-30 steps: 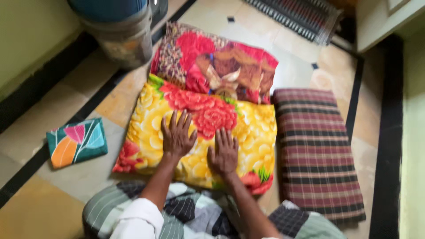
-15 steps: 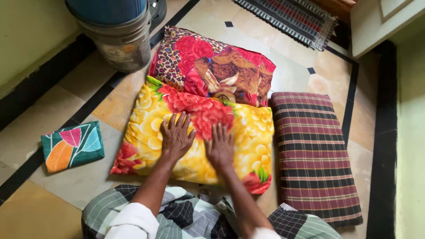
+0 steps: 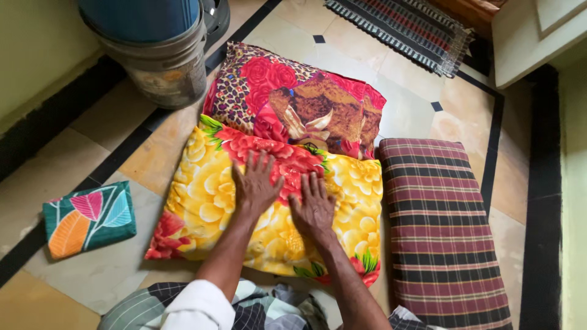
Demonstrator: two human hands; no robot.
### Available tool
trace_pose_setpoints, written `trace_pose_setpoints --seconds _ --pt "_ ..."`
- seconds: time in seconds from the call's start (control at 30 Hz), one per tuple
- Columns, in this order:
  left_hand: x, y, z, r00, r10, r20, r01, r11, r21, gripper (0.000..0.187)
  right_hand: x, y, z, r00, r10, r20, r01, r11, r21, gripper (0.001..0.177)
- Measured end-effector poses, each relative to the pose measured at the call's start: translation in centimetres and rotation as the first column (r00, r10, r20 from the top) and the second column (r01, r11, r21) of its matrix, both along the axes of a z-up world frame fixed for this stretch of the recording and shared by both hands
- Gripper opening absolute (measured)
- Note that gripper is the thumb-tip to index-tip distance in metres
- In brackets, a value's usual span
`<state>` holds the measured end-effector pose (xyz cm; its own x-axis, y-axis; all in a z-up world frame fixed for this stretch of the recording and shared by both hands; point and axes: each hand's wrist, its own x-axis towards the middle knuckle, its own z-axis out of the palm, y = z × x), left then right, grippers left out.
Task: The person folds a large floral-patterned comforter on the floor, smoothing and aligning it into a compact rectangular shape. They then fold a plaid pillowcase and a small patterned cloth, stacking them neatly on top of the folded comforter.
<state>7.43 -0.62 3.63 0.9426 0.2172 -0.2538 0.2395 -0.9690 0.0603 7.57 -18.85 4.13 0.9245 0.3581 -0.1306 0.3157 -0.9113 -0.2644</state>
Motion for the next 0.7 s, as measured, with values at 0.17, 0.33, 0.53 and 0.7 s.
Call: trace_pose_setpoints --seconds 0.17,0.33,0.53,0.7 --pt "2.8 2.5 1.0 0.973 0.186 -0.136 -0.188 0.982 0.004 0.079 3.1 -1.6 0.2 0.997 -0.030 0.067 0.033 0.999 -0.042 0.076" --pt "3.7 6.7 -1.0 0.953 0.293 -0.081 -0.296 0.955 -0.033 0.076 5.6 -2.6 -0.7 0.999 -0.035 -0.007 0.034 0.997 -0.076 0.078" --pt "2.1 9.5 -4.9 0.929 0.260 0.265 -0.227 0.963 -0.149 0.068 10.9 -4.5 -3.8 0.990 -0.036 0.134 0.056 0.988 -0.144 0.083" --pt "1.6 10.2 -6.6 0.886 0.247 0.392 -0.179 0.963 -0.201 0.065 14.6 -9.1 -3.6 0.990 -0.138 -0.026 0.136 0.987 -0.086 0.077"
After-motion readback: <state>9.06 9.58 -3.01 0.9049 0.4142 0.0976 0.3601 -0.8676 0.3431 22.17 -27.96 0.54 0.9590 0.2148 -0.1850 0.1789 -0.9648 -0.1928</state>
